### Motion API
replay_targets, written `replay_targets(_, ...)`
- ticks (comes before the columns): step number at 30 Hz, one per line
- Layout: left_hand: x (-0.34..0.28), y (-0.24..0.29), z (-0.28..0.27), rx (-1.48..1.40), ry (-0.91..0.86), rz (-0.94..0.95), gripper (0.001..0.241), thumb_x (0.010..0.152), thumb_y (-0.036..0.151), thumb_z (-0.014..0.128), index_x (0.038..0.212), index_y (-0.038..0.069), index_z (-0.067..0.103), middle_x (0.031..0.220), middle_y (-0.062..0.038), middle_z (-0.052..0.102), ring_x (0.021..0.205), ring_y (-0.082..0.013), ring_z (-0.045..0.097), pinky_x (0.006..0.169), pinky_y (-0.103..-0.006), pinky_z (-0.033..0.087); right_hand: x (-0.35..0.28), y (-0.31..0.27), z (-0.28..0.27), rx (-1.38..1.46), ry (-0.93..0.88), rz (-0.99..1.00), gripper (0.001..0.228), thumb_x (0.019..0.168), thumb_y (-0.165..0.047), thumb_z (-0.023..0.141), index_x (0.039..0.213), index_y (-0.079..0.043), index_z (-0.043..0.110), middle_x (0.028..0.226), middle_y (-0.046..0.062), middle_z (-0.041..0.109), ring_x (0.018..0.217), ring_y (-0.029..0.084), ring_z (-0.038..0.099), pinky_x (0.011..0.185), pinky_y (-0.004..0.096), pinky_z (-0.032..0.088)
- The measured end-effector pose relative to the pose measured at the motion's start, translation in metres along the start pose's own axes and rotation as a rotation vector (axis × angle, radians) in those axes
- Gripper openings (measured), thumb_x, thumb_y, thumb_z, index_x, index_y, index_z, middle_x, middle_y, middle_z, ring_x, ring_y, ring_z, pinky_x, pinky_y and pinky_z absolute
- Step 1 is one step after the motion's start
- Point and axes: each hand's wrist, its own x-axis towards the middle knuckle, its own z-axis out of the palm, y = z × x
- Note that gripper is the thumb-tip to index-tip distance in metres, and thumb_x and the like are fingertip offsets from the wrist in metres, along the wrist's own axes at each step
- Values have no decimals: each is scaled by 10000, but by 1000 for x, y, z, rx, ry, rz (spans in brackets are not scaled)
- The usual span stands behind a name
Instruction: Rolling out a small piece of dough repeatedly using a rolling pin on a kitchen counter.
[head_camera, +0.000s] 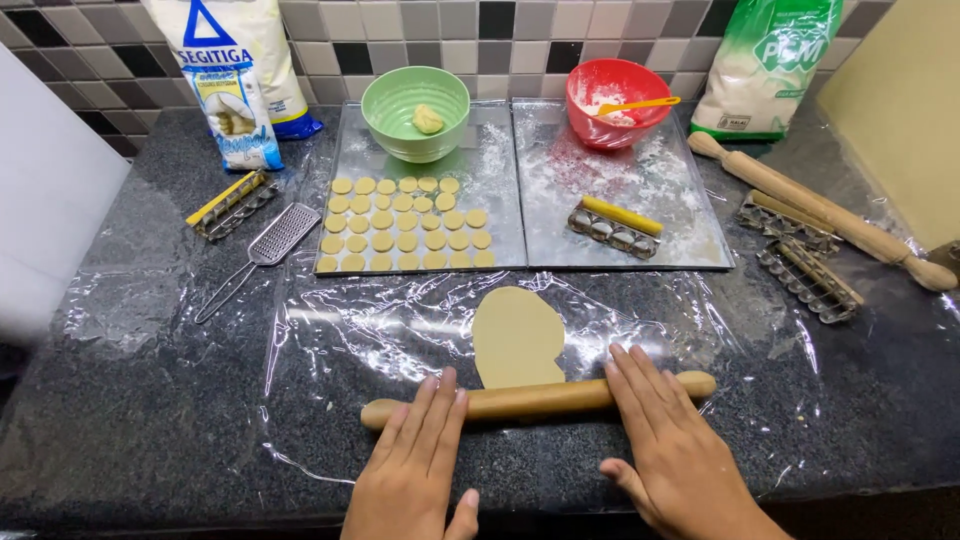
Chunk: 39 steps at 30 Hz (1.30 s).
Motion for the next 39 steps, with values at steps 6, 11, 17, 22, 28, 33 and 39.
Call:
replay_targets(6,-20,8,0,299,221,149,477,1091,88,225,1460,73,527,1524,-67,555,1415,-235,507,1160,-356,360,-35,-17,17,-135,160,-28,983,978,-746,146,1582,17,290,1655,166,345,1541,321,337,1229,443,292)
replay_targets(11,-21,9,5,254,152,101,480,1097,169,231,1485,76,499,1560,-82,510,1446,-240,470,1145,-366,380,-30,-20,16,-130,133,28,1114,874,-846,331,1592,4,267,1670,141,319,1558,301,300,1248,437,255)
replay_targets(17,11,-5,6,79,60,32,823,1006,607,281,1543,-11,368,1648,-181,341,1532,-300,338,1186,-379,350,19,-5,-2,32,-31,40,1151,883,-718,508,1625,45,68,1714,194,133,1580,318,149,1237,414,181)
replay_targets(22,56,-26,8,-27,-101,-3,908,1016,588,339,1611,-62,121,1713,-255,75,1584,-339,144,1259,-434,150,58,19,12,124,-117,84,979,991,-679,300,1630,21,55,1716,182,96,1578,287,103,1248,411,97)
replay_targets(28,117,-55,20,-189,-322,-140,808,1088,581,227,1569,-68,216,1673,-275,137,1560,-353,128,1218,-474,116,124,49,25,150,-185,141,838,1045,-611,111,1615,-1,54,1708,201,-100,1567,345,-159,1230,478,14)
replay_targets(33,160,-78,22,-150,-197,-175,778,1096,516,249,1534,-122,325,1689,-306,129,1592,-395,48,1239,-564,40,182,67,40,161,-186,293,819,1055,-623,132,1655,-66,175,1690,287,-125,1525,467,-197,1242,553,-6)
replay_targets(39,181,-97,41,-144,-156,-204,815,1083,544,270,1533,-133,340,1698,-295,105,1599,-369,7,1250,-547,-2,201,70,41,79,-35,249,766,1089,-582,242,1665,-79,207,1705,261,-100,1543,423,-202,1260,511,-48)
